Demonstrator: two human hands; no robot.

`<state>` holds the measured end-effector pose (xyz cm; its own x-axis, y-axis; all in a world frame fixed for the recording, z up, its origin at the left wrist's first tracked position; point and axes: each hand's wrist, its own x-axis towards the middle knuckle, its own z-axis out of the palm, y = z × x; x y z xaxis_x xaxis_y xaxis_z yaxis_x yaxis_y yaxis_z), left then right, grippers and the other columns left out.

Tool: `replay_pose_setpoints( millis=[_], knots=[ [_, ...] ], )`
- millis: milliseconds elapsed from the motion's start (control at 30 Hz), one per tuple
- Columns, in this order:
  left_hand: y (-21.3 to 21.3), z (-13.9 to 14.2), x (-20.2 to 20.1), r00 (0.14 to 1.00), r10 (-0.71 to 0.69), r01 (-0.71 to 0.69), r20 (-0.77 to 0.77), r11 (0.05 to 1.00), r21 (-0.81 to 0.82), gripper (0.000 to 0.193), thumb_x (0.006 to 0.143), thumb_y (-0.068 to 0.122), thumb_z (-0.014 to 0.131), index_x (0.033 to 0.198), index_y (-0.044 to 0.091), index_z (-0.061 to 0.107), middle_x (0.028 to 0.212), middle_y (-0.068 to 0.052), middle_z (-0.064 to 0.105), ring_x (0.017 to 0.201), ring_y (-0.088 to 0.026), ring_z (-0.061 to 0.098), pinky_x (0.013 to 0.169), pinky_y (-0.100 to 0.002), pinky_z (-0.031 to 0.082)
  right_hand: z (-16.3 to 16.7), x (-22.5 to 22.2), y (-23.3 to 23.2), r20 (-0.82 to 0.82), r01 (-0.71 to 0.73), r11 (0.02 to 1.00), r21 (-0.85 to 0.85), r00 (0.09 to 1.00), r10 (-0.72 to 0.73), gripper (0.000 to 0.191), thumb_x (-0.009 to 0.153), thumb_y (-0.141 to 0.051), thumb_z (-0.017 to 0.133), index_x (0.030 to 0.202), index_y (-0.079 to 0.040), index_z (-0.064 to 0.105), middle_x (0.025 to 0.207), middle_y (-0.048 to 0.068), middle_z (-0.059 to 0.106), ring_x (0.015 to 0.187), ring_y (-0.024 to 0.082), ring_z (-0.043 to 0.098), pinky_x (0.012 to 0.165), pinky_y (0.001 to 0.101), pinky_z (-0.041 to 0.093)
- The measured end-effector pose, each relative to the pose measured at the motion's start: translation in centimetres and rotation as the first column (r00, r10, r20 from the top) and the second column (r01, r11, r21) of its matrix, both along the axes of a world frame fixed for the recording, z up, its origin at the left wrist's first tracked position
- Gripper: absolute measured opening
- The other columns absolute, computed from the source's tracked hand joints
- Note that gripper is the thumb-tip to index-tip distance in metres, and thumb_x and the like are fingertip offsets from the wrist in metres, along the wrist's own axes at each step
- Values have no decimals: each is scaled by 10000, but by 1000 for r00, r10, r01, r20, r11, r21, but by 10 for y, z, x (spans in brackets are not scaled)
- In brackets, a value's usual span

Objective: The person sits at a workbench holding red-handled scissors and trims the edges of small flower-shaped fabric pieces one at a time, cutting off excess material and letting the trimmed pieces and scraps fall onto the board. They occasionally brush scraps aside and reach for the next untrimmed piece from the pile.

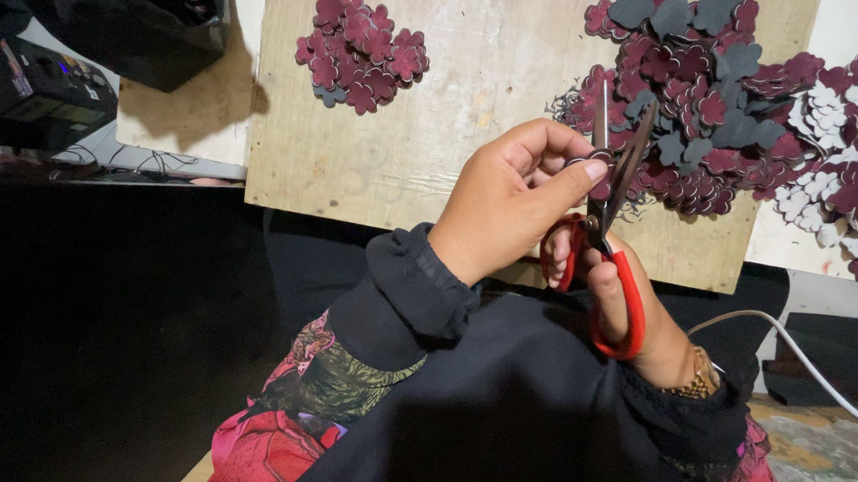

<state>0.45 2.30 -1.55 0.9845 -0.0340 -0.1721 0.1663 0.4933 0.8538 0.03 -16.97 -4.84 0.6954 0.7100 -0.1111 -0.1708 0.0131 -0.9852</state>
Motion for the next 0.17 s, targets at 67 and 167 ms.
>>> replay_pose_setpoints(
  millis=[67,167],
  knots=[
    [0,1,0,1000,-1,1,-10,1000,8,154,1015,92,658,1100,-17,592,830,-37,663,519,-53,579,448,-224,467,0,1,1,1,-13,1000,9,1000,13,743,981,-756,491,1133,-30,545,991,43,559,916,145,539,859,295,453],
    [1,2,-1,999,-13,13,-33,1000,3,156,1005,88,667,1094,-16,592,806,-42,660,509,-63,581,442,-229,463,0,1,0,26,-23,1000,7,999,23,757,976,-764,494,1158,-31,536,998,45,565,925,146,543,868,297,458]
  ],
)
